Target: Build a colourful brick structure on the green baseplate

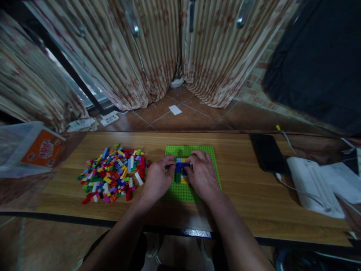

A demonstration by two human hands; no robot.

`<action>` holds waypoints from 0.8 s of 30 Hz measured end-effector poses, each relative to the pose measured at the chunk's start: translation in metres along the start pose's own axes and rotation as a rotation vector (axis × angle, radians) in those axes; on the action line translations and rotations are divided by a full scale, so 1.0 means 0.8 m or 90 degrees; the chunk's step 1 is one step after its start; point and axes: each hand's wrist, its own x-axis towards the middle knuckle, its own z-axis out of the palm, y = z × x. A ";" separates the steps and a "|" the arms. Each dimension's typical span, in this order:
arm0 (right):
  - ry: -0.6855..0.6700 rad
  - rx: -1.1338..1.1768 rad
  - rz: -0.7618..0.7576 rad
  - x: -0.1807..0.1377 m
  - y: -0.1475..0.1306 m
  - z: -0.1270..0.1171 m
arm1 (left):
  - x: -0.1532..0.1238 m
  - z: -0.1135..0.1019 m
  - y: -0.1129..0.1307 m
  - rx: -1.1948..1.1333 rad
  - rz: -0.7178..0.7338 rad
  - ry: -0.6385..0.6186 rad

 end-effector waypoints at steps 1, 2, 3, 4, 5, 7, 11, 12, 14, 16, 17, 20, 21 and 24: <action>-0.005 -0.002 -0.004 0.000 0.000 0.000 | 0.000 0.000 -0.001 0.000 0.001 -0.002; -0.010 -0.005 -0.007 0.000 0.001 0.000 | 0.000 0.001 -0.002 -0.002 0.002 -0.005; -0.016 -0.007 -0.012 0.000 0.001 0.001 | 0.001 0.001 -0.003 -0.003 0.001 -0.006; -0.020 -0.009 -0.016 0.000 0.001 0.001 | 0.001 0.002 -0.004 -0.004 0.001 -0.007; -0.023 -0.010 -0.020 0.000 0.001 0.001 | 0.001 0.002 -0.004 -0.004 0.002 -0.006; -0.022 -0.011 -0.024 0.000 0.000 0.002 | 0.001 0.002 -0.005 -0.001 0.005 -0.001; -0.009 -0.008 -0.023 0.002 -0.001 0.005 | 0.001 0.002 -0.003 0.007 0.002 0.003; -0.007 -0.005 -0.022 0.002 -0.001 0.006 | 0.001 0.001 -0.002 0.010 -0.002 0.004; -0.004 0.002 -0.017 0.002 -0.001 0.007 | 0.001 0.001 -0.001 0.016 -0.010 0.011; 0.000 0.010 -0.006 0.001 -0.001 0.008 | 0.002 0.001 0.000 0.020 -0.015 0.020; 0.003 0.015 0.000 0.001 -0.001 0.008 | 0.003 0.002 0.000 0.019 -0.017 0.024; 0.011 0.035 0.018 0.001 -0.003 0.008 | 0.007 0.006 -0.002 0.012 -0.028 0.040; 0.012 0.042 0.024 0.001 -0.004 0.008 | 0.008 0.007 -0.002 0.008 -0.033 0.046; 0.012 0.069 0.041 0.002 -0.005 0.007 | 0.011 0.010 -0.003 -0.002 -0.043 0.060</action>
